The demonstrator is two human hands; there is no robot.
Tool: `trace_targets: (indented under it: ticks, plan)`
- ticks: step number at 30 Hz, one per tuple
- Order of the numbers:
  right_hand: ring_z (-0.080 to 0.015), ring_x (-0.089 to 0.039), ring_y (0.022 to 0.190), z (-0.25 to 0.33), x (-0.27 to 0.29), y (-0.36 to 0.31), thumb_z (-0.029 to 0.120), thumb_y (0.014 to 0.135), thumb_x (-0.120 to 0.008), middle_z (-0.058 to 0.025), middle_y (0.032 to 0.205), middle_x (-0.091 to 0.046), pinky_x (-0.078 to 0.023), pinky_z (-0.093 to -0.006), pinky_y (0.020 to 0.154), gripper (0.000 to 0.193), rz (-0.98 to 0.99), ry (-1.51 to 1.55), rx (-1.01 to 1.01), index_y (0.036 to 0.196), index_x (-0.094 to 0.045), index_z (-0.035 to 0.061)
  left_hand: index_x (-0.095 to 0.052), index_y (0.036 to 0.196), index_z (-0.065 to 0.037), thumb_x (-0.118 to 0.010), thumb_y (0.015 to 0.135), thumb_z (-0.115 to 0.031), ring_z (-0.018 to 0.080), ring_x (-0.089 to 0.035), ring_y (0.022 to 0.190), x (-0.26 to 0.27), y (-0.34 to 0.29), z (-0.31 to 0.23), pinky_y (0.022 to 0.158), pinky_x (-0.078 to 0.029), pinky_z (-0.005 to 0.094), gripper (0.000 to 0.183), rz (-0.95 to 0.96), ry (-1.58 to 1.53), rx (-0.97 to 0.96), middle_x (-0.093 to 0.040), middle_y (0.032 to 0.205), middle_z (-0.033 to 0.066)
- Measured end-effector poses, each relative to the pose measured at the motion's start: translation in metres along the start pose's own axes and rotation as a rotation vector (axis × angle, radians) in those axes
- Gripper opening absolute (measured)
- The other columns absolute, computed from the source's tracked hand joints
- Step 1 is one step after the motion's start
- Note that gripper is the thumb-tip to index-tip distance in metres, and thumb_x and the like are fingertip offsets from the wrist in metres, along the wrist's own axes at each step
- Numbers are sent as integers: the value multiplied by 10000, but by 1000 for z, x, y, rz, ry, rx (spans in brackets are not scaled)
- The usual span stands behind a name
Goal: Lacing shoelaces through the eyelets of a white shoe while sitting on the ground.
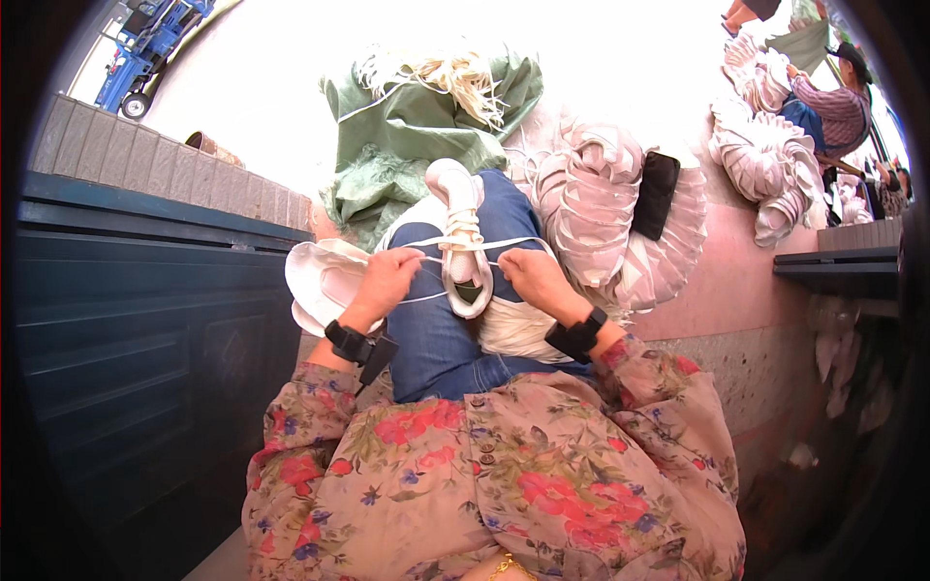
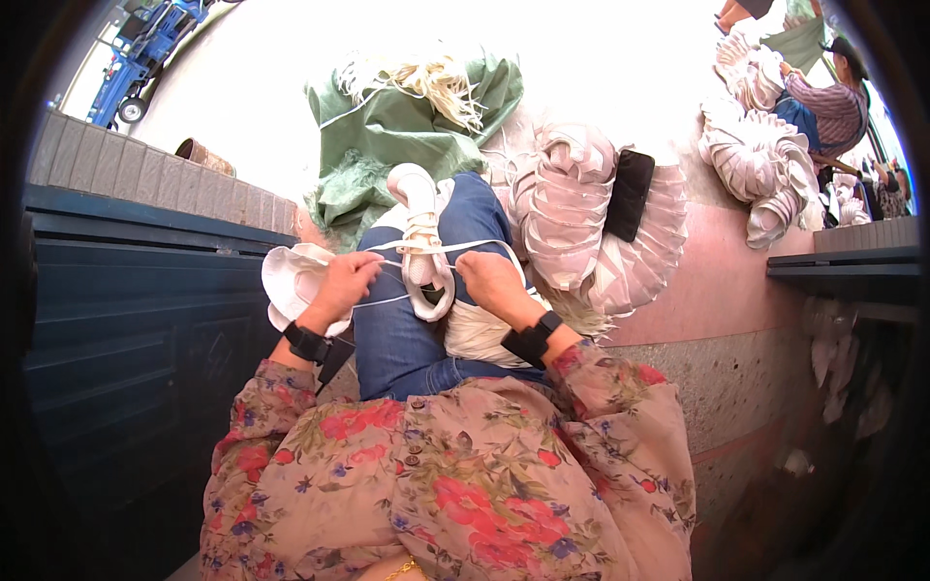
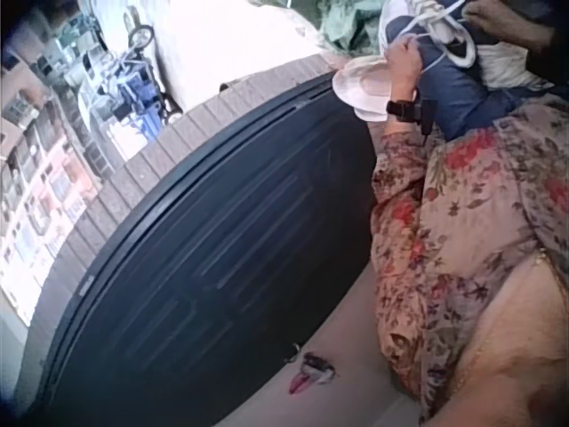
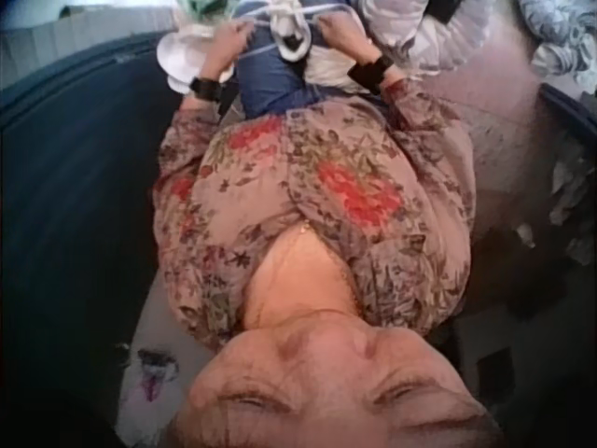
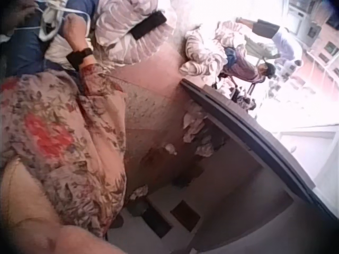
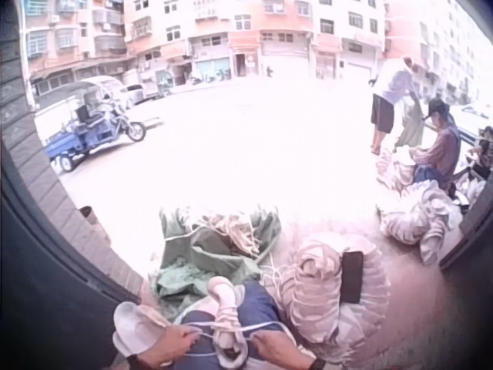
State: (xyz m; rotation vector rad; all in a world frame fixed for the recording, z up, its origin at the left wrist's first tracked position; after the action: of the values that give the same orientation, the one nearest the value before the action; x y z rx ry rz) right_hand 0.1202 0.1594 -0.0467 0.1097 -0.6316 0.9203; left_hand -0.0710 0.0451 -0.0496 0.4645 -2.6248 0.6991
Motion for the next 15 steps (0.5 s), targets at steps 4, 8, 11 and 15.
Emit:
trace_targets:
  ticks: [4,8,11,15]
  plan:
    - [-400,-587,774,-6,-5,9,210,898,-472,-207,793,-612,-447,-481,676,246,-96,-201,-101,810,-576,5,-660,999,19,-571,882,-153,66,-540,630,-18,-3,-4,551,-443,219,226,3,79,-38,-638,797,36]
    - [-398,-591,781,2,-14,16,189,892,-455,-213,807,-609,-451,-476,681,223,-60,-249,-46,814,-558,8,-651,1016,32,-576,888,-164,86,-559,755,-19,-7,-13,682,-451,227,246,-36,69,-104,-651,854,44]
    - [-391,-622,785,17,-14,19,164,850,-459,-219,828,-630,-472,-488,685,193,-61,-353,133,843,-580,13,-648,1018,39,-580,892,-174,93,-561,812,-19,-8,-7,732,-449,234,256,-32,0,-53,-656,879,46]
    - [-385,-614,763,17,-18,26,172,838,-477,-194,816,-624,-466,-474,680,185,47,-395,162,879,-567,16,-652,1003,43,-582,892,-180,94,-567,818,-10,-8,-1,736,-452,238,258,-81,-7,-54,-659,886,46]
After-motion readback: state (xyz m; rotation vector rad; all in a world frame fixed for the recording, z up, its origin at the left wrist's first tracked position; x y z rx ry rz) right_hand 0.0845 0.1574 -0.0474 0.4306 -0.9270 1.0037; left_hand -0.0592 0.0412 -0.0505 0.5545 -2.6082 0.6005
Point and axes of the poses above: each hand's wrist, its own y-axis towards the middle knuckle, its own x-axis out of the back of the hand, z = x × y, the point moved 10 cm from there along y, towards the middle knuckle
